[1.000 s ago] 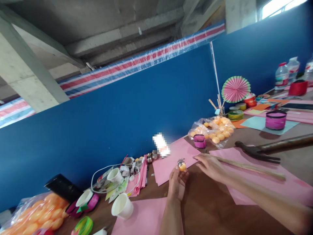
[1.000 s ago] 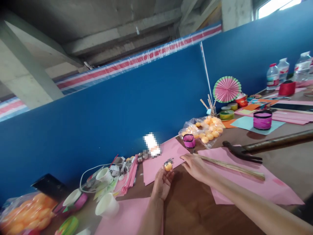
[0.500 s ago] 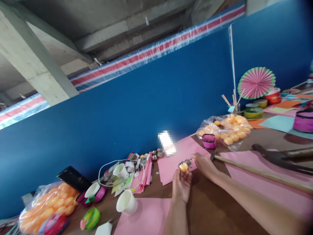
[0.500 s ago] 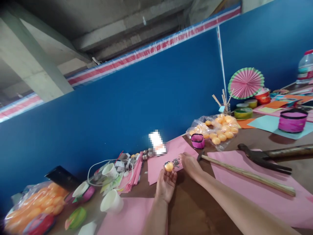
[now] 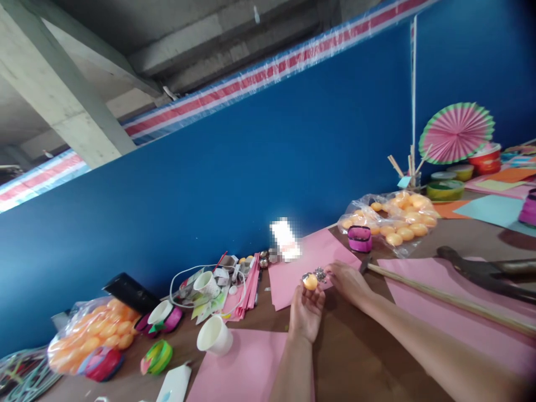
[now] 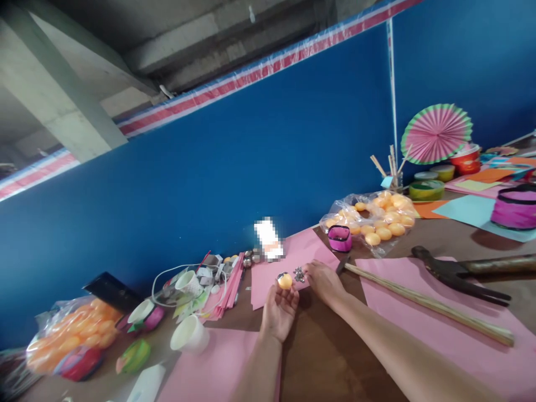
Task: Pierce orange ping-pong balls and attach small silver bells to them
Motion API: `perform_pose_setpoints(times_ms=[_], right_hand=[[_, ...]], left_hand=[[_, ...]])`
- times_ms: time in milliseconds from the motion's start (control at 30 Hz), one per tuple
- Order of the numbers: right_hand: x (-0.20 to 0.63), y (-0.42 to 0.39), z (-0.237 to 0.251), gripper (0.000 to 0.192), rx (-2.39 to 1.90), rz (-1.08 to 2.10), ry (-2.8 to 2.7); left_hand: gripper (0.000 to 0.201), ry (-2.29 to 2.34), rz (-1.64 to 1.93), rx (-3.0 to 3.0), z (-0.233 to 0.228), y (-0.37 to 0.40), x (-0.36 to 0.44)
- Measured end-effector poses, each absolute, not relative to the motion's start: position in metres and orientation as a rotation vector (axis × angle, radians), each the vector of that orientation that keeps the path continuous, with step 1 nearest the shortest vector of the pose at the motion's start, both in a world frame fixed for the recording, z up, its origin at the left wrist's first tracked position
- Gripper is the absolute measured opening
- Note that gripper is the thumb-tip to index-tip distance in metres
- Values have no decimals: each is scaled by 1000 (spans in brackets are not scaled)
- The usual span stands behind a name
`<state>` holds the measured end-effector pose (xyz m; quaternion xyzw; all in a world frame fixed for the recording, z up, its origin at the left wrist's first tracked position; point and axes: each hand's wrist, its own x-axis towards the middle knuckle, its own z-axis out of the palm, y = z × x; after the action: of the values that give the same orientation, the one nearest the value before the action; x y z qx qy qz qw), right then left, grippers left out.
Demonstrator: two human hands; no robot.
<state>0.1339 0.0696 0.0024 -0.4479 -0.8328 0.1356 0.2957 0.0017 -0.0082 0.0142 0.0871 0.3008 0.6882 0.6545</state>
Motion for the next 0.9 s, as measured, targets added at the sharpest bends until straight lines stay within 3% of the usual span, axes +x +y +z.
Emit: perform_pose_setpoints(times_ms=[900], right_hand=[[131, 69, 4, 13, -1203, 313, -2302]], left_hand=[[18, 684, 1540, 233, 15, -11, 3]])
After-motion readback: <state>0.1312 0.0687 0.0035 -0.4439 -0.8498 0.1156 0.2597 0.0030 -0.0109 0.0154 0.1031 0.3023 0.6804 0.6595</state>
